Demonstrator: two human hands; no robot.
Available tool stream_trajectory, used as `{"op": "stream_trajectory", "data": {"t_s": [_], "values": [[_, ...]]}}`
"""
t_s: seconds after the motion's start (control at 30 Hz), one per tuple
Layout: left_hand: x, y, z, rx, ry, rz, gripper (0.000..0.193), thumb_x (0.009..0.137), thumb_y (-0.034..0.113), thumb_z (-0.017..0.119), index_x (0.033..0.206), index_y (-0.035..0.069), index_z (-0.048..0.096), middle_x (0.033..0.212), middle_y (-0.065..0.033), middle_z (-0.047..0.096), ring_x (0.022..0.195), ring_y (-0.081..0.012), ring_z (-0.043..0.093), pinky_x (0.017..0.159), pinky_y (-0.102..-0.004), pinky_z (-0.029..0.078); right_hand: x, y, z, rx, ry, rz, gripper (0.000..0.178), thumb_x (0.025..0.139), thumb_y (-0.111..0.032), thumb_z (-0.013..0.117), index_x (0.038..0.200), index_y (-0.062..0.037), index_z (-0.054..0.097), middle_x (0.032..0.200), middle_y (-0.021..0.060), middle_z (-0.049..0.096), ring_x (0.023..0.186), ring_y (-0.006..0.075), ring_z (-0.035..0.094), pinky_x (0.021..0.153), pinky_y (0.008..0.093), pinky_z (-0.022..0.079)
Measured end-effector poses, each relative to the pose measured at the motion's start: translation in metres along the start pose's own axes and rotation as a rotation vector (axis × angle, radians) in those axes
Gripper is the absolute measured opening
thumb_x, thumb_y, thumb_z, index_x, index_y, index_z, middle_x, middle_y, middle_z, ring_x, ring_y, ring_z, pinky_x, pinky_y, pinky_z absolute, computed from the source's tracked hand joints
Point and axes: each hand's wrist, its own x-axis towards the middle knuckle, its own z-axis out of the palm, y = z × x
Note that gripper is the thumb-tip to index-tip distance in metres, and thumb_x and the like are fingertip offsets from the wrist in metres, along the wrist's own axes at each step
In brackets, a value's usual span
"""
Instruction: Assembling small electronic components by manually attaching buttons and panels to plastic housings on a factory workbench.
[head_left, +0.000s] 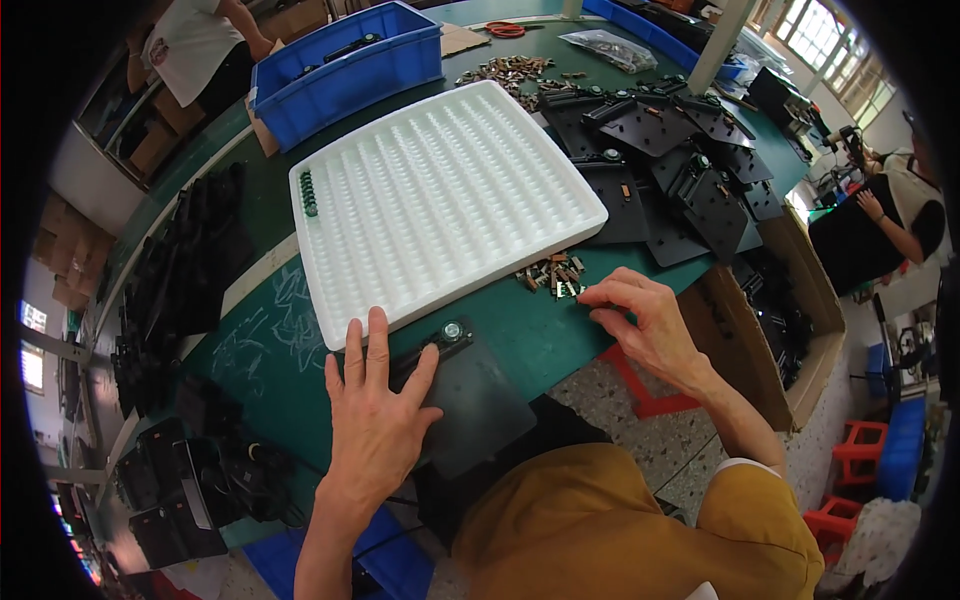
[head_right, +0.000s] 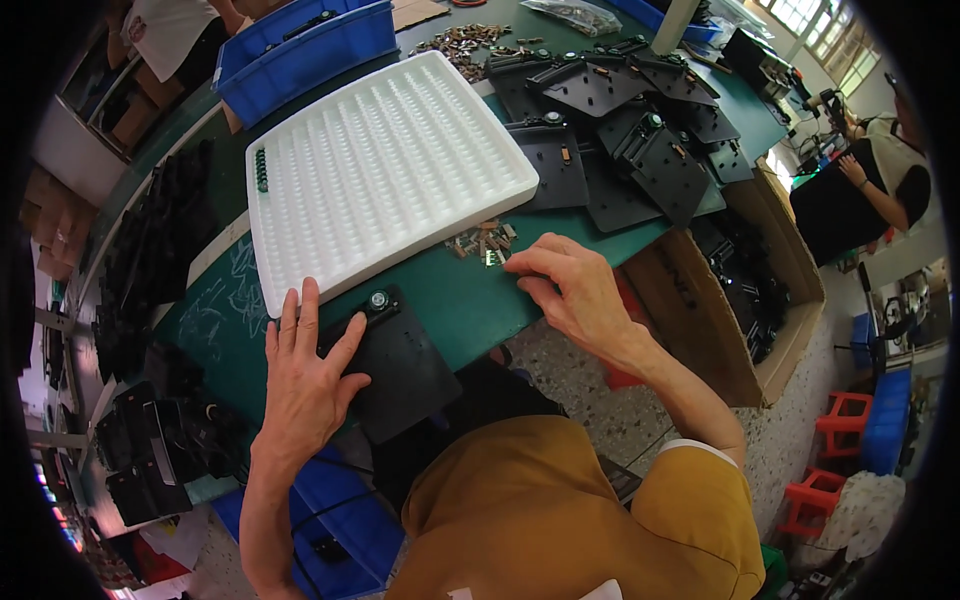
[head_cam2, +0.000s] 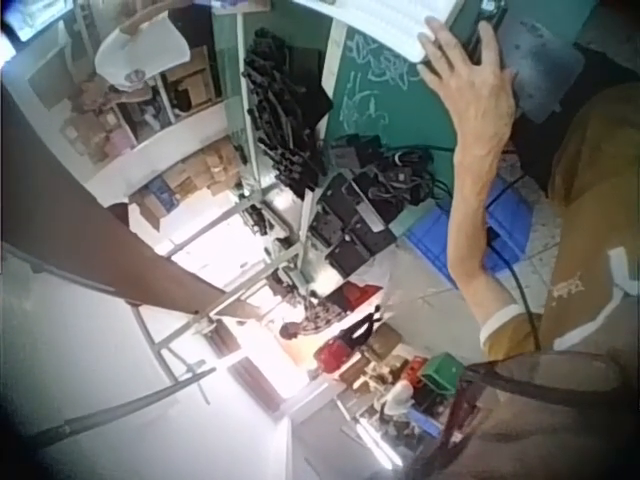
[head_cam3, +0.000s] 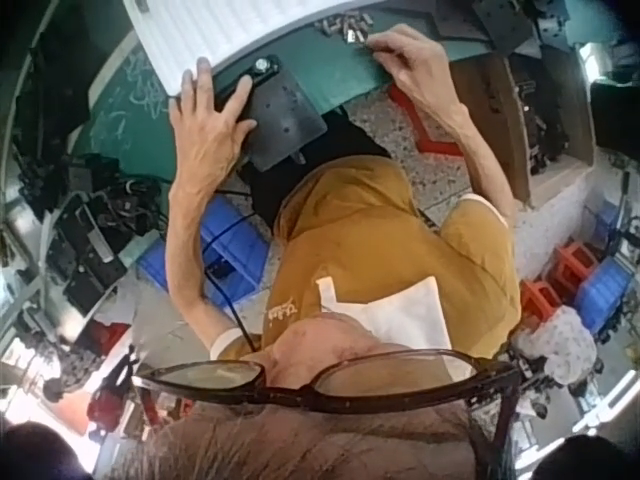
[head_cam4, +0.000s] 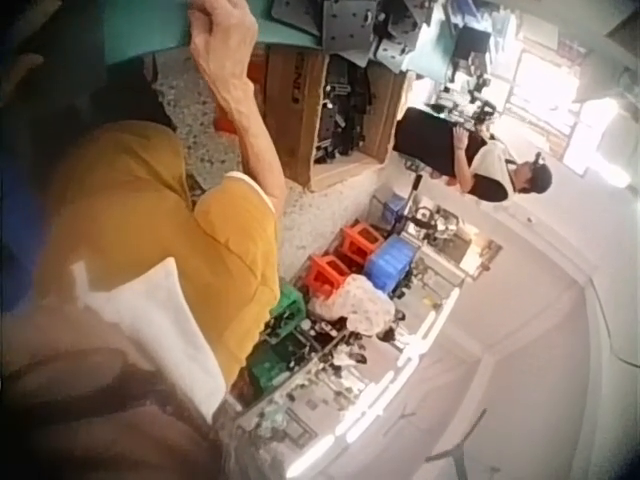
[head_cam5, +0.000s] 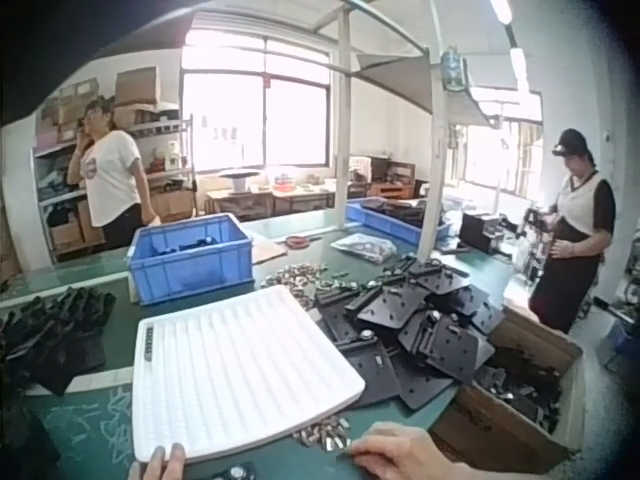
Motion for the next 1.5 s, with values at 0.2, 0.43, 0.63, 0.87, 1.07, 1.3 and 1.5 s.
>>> {"op": "stream_trajectory", "data": {"t_s": [0.2,0.43,0.63,0.87,1.07,1.3,1.5], "values": [[0.0,0.001,0.001,-0.005,-0.003,0.001,0.064,0.073,0.021,0.082,0.133,0.018,0.058,0.156,-0.0285,0.022,0.142,-0.0489,0.026,0.104,-0.0673,0.031,0.018,-0.001,0.017,-0.198,0.03,-0.155,0.024,0.075,0.0,0.074,0.098,-0.0031,0.068,0.09,0.0091,0.062,0.084,0.0272,0.061,0.069,0.0357,0.049],[0.0,0.002,-0.003,-0.029,-0.054,-0.045,0.063,0.076,0.019,0.079,0.136,0.019,0.059,0.159,-0.0259,0.018,0.144,-0.0483,0.022,0.109,-0.0637,0.028,0.023,0.0,0.025,-0.283,0.05,-0.15,0.02,0.073,-0.004,0.076,0.091,-0.0051,0.066,0.09,0.0074,0.061,0.086,0.0275,0.061,0.07,0.0372,0.049],[0.0,0.001,-0.002,-0.036,-0.043,-0.042,0.064,0.075,0.019,0.079,0.135,0.019,0.058,0.159,-0.0263,0.018,0.144,-0.048,0.023,0.109,-0.0638,0.029,0.021,-0.008,0.025,-0.239,-0.028,-0.174,0.021,0.072,-0.003,0.076,0.09,-0.006,0.066,0.091,0.0058,0.063,0.088,0.0274,0.06,0.073,0.0372,0.049],[0.0,0.002,-0.002,-0.02,-0.044,-0.04,0.065,0.075,0.019,0.079,0.137,0.019,0.057,0.159,-0.0261,0.018,0.144,-0.0479,0.023,0.108,-0.0637,0.03,0.024,-0.012,0.026,-0.191,-0.079,-0.263,0.023,0.071,0.0,0.076,0.092,-0.0043,0.067,0.092,0.0084,0.065,0.088,0.0265,0.061,0.074,0.0352,0.05],[-0.001,0.002,-0.001,-0.013,-0.037,-0.046,0.065,0.076,0.019,0.079,0.137,0.019,0.056,0.159,-0.0258,0.019,0.144,-0.0475,0.024,0.108,-0.0631,0.03,0.023,-0.033,0.025,0.157,-0.168,-0.123,0.021,0.073,0.008,0.072,0.091,-0.001,0.068,0.092,0.0079,0.066,0.082,0.0222,0.065,0.071,0.0303,0.052],[-0.001,0.0,0.003,-0.001,-0.012,-0.043,0.065,0.076,0.021,0.08,0.136,0.021,0.057,0.158,-0.0243,0.02,0.144,-0.0451,0.024,0.108,-0.0622,0.031,0.028,-0.047,0.032,0.277,-0.357,-0.095,0.019,0.071,0.009,0.071,0.087,-0.0018,0.07,0.089,0.0062,0.066,0.083,0.0201,0.066,0.072,0.0297,0.052],[-0.002,-0.003,0.007,-0.043,0.059,0.001,0.061,0.075,0.02,0.081,0.132,0.017,0.059,0.155,-0.028,0.026,0.141,-0.0481,0.027,0.105,-0.0678,0.029,0.029,-0.055,0.041,0.3,-0.39,-0.102,0.015,0.074,0.008,0.066,0.088,0.0008,0.068,0.087,0.0096,0.065,0.079,0.0236,0.065,0.069,0.0318,0.051]]}}
